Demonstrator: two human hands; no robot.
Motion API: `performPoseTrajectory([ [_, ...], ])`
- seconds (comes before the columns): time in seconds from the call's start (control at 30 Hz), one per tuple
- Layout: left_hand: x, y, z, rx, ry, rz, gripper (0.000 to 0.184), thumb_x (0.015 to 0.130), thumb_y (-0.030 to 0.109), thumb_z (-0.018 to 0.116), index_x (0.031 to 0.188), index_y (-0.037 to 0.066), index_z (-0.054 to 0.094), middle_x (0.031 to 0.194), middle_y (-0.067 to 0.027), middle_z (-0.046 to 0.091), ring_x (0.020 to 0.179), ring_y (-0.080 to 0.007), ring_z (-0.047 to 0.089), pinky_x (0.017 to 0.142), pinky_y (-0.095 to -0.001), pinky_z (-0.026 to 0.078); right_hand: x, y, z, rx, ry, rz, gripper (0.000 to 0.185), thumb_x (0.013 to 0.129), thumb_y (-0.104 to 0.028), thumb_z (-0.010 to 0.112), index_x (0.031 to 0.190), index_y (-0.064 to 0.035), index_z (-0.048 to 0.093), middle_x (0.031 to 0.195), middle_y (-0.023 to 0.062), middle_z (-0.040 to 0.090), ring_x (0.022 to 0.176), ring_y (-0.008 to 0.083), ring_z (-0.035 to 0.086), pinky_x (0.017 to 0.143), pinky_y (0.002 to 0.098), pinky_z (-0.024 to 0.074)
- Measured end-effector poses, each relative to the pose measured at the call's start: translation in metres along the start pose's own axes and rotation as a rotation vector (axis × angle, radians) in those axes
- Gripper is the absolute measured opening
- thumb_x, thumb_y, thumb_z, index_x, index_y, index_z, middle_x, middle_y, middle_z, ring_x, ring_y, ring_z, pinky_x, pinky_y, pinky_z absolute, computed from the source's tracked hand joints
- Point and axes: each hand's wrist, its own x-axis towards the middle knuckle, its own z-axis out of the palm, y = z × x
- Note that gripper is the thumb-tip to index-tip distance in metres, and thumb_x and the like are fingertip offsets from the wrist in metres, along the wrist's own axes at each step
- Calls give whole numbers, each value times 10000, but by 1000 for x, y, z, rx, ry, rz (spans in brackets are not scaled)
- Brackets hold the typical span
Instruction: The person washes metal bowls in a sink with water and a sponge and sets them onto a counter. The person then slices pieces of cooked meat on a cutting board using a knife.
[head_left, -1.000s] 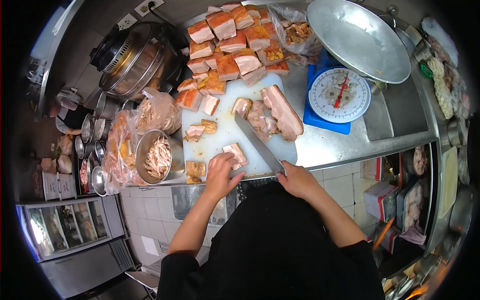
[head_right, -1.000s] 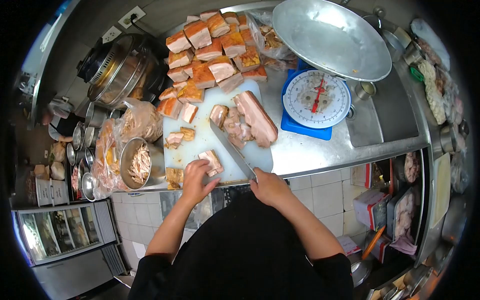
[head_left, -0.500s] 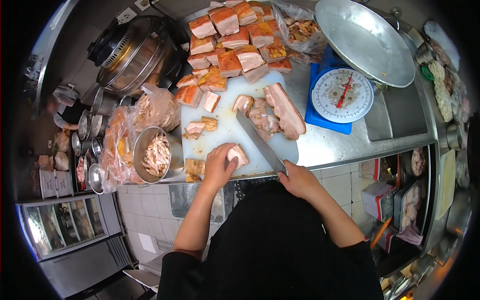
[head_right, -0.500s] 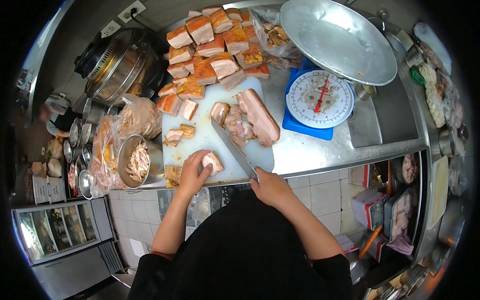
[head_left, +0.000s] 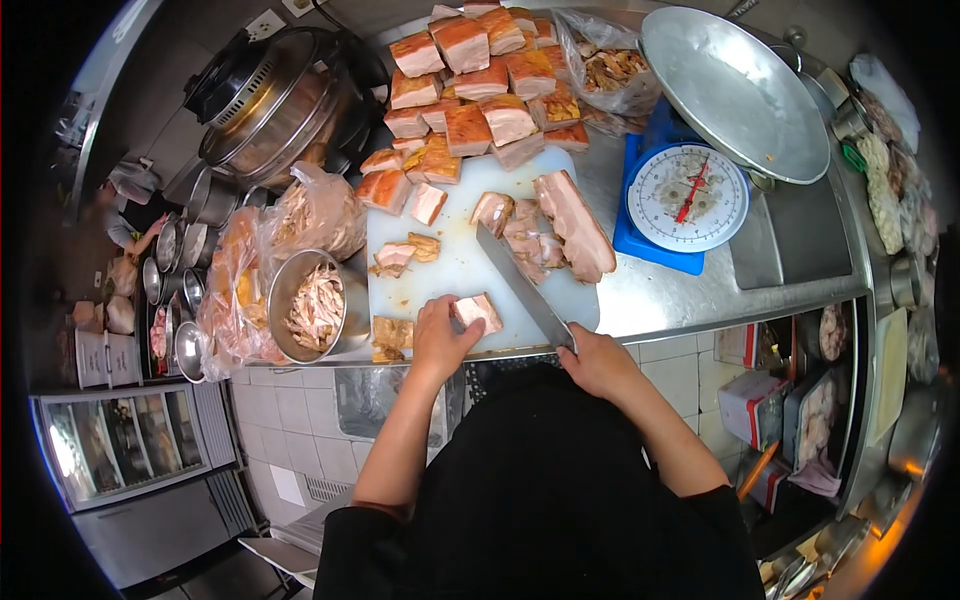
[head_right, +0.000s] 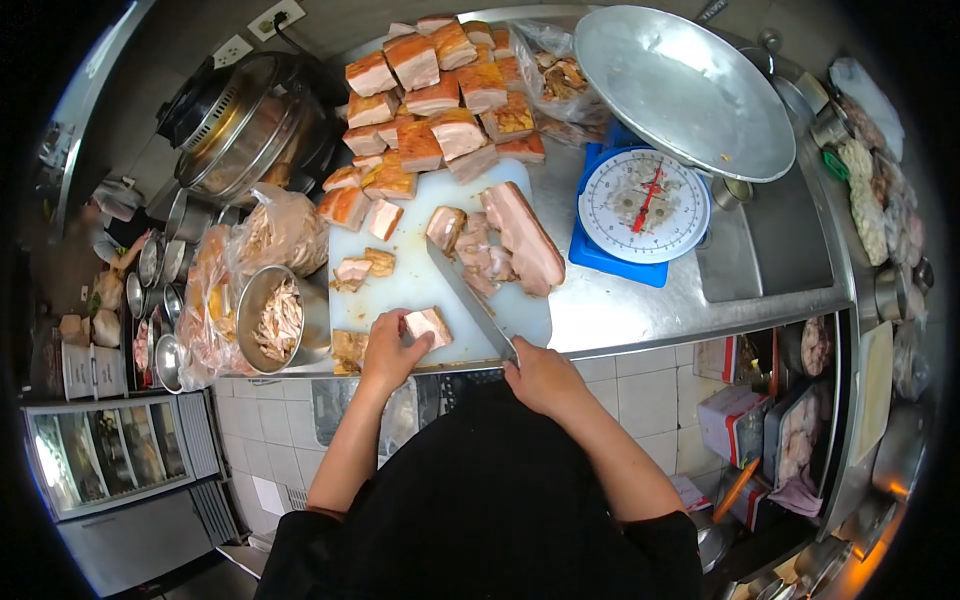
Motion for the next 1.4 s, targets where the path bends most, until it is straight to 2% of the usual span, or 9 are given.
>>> performPoseTrajectory([
  [0.3, -1, 15, 22, -396, 80, -134, 566, 752, 1, 751, 1222, 55, 440, 943, -43, 510, 838, -124, 538, 725, -277, 468, -1, 2, 2, 7, 35, -17, 438, 961, -278, 552, 1285, 17, 541, 1000, 277, 687, 933, 442, 664, 857, 528, 519],
  [0.6, 30, -12, -5, -627, 201, -168, 533, 736, -66, 680, 1211, 52, 471, 985, -29, 498, 837, -127, 513, 743, -259, 480, 4, 8, 6, 19, 32, -36, 418, 964, -286, 549, 1247, 23, 543, 936, 285, 686, 889, 460, 663, 837, 542, 516],
  [0.77, 117, -64, -85, -466, 421, -75, 413, 733, -39, 654, 1121, 5, 521, 956, -81, 599, 831, -164, 600, 727, -297, 510, 3, 6, 4, 18, 40, -47, 422, 964, -290, 549, 1251, 20, 543, 934, 295, 682, 888, 468, 661, 835, 545, 516],
  [1.0, 182, -121, -64, -511, 379, -279, 487, 769, 79, 674, 1222, -20, 526, 1041, -151, 655, 927, -217, 639, 791, -334, 518, 2, 4, 7, 4, 56, -36, 424, 961, -289, 556, 1250, 21, 546, 943, 298, 682, 896, 467, 663, 842, 541, 517],
  [1.07, 185, -118, -57, -583, 394, -298, 508, 781, 98, 671, 1252, -21, 524, 1073, -171, 665, 962, -233, 648, 817, -348, 520, 1, 2, 6, 10, 56, -24, 424, 961, -290, 556, 1249, 21, 547, 945, 297, 683, 897, 465, 664, 844, 541, 517],
  [1.13, 177, -115, -52, -96, 488, -224, 557, 830, 129, 617, 1351, -2, 473, 1136, -195, 672, 1022, -302, 668, 907, -379, 509, 0, 0, 3, -9, 28, -7, 430, 962, -295, 554, 1254, 20, 547, 954, 298, 683, 902, 464, 665, 847, 543, 518],
  [1.17, 167, -102, -57, -61, 448, -195, 622, 863, 113, 604, 1432, -4, 381, 1279, -287, 609, 1157, -399, 618, 968, -463, 478, -1, 0, 2, -13, 34, -4, 430, 962, -295, 554, 1254, 20, 547, 954, 298, 683, 902, 464, 665, 847, 543, 518],
  [1.27, 140, -45, -76, 47, 336, -426, 656, 878, 135, 626, 1451, -7, 341, 1317, -295, 571, 1178, -424, 585, 991, -458, 460, -1, -1, 4, -9, 62, -16, 428, 962, -297, 554, 1255, 16, 547, 957, 293, 685, 903, 464, 665, 847, 545, 519],
  [1.4, 117, -79, -35, 64, 558, -276, 631, 879, 164, 657, 1420, 6, 373, 1303, -292, 549, 1189, -448, 546, 997, -462, 448, -1, 1, 6, -9, 57, -17, 431, 961, -298, 554, 1259, 13, 544, 960, 286, 688, 907, 465, 664, 850, 542, 519],
])
